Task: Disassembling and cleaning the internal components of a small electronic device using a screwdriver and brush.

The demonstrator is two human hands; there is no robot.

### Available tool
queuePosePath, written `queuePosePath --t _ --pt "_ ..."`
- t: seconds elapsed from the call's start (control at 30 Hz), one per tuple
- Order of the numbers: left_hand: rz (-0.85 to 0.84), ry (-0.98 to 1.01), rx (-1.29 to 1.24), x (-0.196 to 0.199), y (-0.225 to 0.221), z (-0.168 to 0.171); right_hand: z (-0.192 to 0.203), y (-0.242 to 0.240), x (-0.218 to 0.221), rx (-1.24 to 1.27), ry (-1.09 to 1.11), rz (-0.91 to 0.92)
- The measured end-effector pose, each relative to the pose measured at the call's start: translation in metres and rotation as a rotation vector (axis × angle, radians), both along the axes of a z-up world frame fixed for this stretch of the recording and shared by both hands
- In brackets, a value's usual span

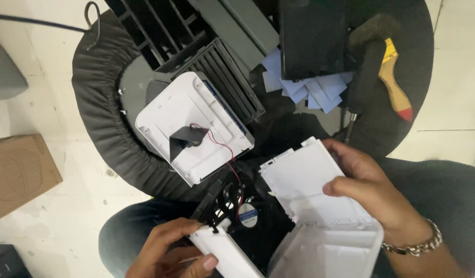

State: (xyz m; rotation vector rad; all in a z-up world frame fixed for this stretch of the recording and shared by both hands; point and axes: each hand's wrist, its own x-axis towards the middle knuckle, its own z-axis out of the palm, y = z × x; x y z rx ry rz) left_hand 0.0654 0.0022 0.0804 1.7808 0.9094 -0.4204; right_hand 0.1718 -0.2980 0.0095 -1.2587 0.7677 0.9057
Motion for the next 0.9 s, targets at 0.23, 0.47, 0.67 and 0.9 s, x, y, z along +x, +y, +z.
queuePosePath --t 0.23,0.47,0.67,0.9 --pt "0.033 0.062 -0.084 0.029 0.01 -0.008 0.002 0.012 0.025 -0.132 0.188 -0.102" --pt "0.077 0.145 -0.025 0.031 0.012 -0.006 0.009 0.02 0.027 -0.181 0.364 -0.155" --pt "-0.131 0.047 -0.102 0.01 0.029 -0.015 0.012 0.012 0.02 -0.099 0.291 -0.085" --pt "-0.199 -0.099 -0.268 -0.036 0.032 -0.051 0.009 -0.016 -0.023 0.029 -0.012 0.11"
